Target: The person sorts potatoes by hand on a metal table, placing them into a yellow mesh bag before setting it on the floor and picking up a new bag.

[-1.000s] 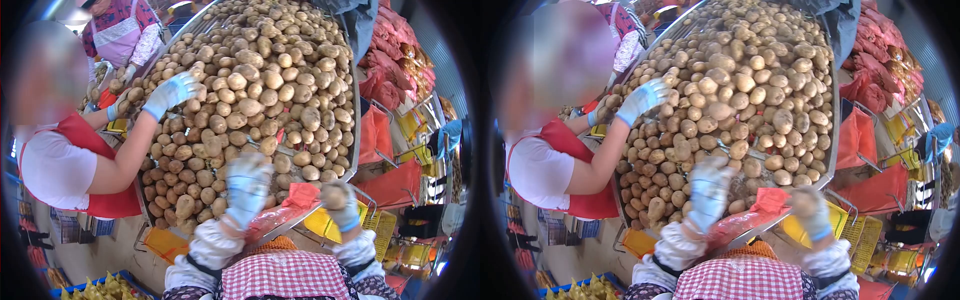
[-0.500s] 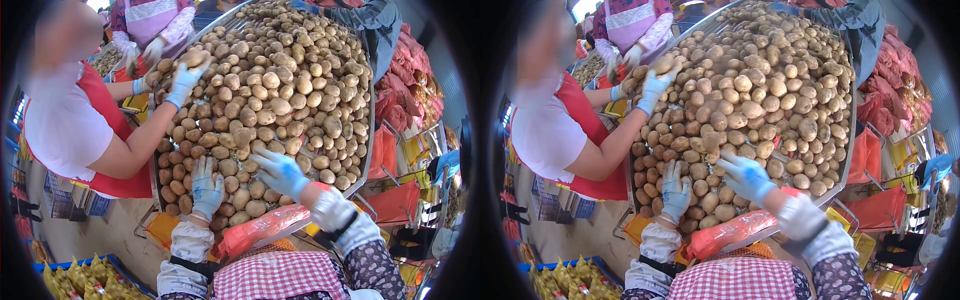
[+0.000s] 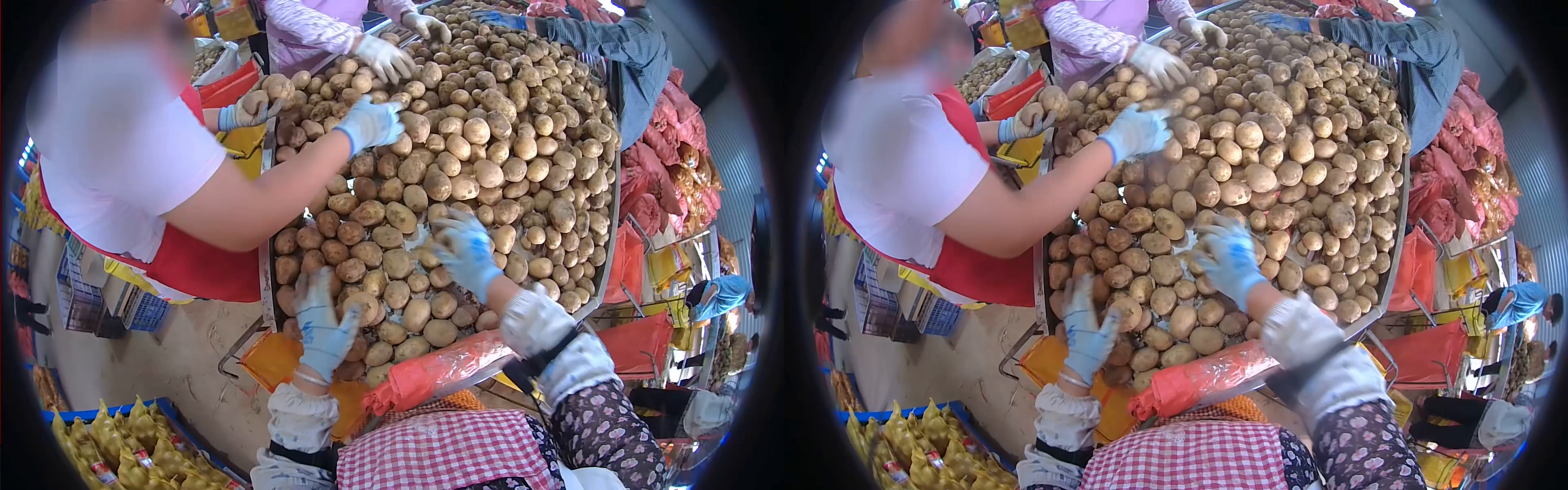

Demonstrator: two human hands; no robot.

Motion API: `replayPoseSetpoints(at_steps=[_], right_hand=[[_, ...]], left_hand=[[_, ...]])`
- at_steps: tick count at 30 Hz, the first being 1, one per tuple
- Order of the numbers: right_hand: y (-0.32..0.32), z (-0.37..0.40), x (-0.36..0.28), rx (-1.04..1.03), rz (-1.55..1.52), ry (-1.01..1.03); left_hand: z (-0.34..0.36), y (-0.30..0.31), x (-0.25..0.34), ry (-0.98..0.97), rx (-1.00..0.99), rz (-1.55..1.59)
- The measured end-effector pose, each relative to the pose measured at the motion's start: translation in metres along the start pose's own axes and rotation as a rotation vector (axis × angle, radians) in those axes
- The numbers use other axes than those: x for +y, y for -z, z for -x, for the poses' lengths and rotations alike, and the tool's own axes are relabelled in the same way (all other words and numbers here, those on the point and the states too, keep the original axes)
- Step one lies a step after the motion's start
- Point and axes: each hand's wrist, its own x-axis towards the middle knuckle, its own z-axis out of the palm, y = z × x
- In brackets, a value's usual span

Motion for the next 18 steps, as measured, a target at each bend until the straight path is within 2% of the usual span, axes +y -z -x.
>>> replayPoseSetpoints(at_steps=[1, 2, 3, 4, 5, 6, 7, 9, 10, 11, 12, 13, 14, 15, 17, 18], right_hand=[[0.015, 0.019, 0.002, 0.107, -0.115, -0.028], [0.051, 0.038, -0.008, 0.034, -0.187, -0.156], [0.063, 0.078, 0.006, -0.065, -0.559, -0.441], [0.101, 0.104, 0.003, -0.219, -0.544, -0.432], [0.138, 0.123, -0.014, -0.426, -0.585, -0.776], [0.148, 0.182, 0.019, -0.703, -0.299, -0.733], [0.143, 0.257, 0.056, -0.826, -0.329, -0.564], [0.157, 0.332, 0.031, -1.264, 0.232, -0.46], [0.162, 0.327, 0.023, -1.261, 0.232, -0.472], [0.163, 0.308, 0.008, -1.161, 0.264, -0.651], [0.161, 0.285, -0.006, -1.057, 0.294, -0.822], [0.157, 0.251, -0.02, -0.793, 0.186, -0.725], [0.149, 0.212, -0.03, -0.524, 0.084, -0.621], [0.13, 0.182, -0.034, -0.301, -0.002, -0.496], [0.092, 0.121, -0.047, -0.123, -0.109, -0.17], [0.08, 0.091, -0.053, -0.258, 0.046, 0.1]], left_hand=[[-0.007, -0.003, 0.002, -0.003, -0.001, 0.006], [-0.011, -0.005, 0.004, -0.049, -0.138, -0.127], [-0.012, -0.006, 0.003, -0.095, -0.279, -0.26], [-0.01, -0.003, 0.001, -0.094, -0.285, -0.253], [-0.009, 0.001, 0.0, -0.092, -0.335, -0.222], [-0.007, 0.007, 0.0, -0.093, -0.388, -0.19], [-0.005, 0.012, 0.001, -0.093, -0.44, -0.156], [-0.003, 0.027, 0.006, -0.09, -0.51, -0.203], [-0.005, 0.029, 0.008, -0.082, -0.572, -0.259], [-0.007, 0.025, 0.009, -0.087, -0.575, -0.254], [-0.011, 0.018, 0.009, -0.049, -0.482, -0.408], [-0.015, 0.011, 0.009, -0.016, -0.39, -0.562], [-0.022, 0.002, 0.01, -0.049, -0.219, -0.488], [-0.028, -0.008, 0.006, -0.055, -0.216, -0.487], [-0.028, -0.026, -0.004, -0.225, -0.245, -0.316], [-0.02, -0.029, -0.003, -0.21, -0.241, -0.286]])
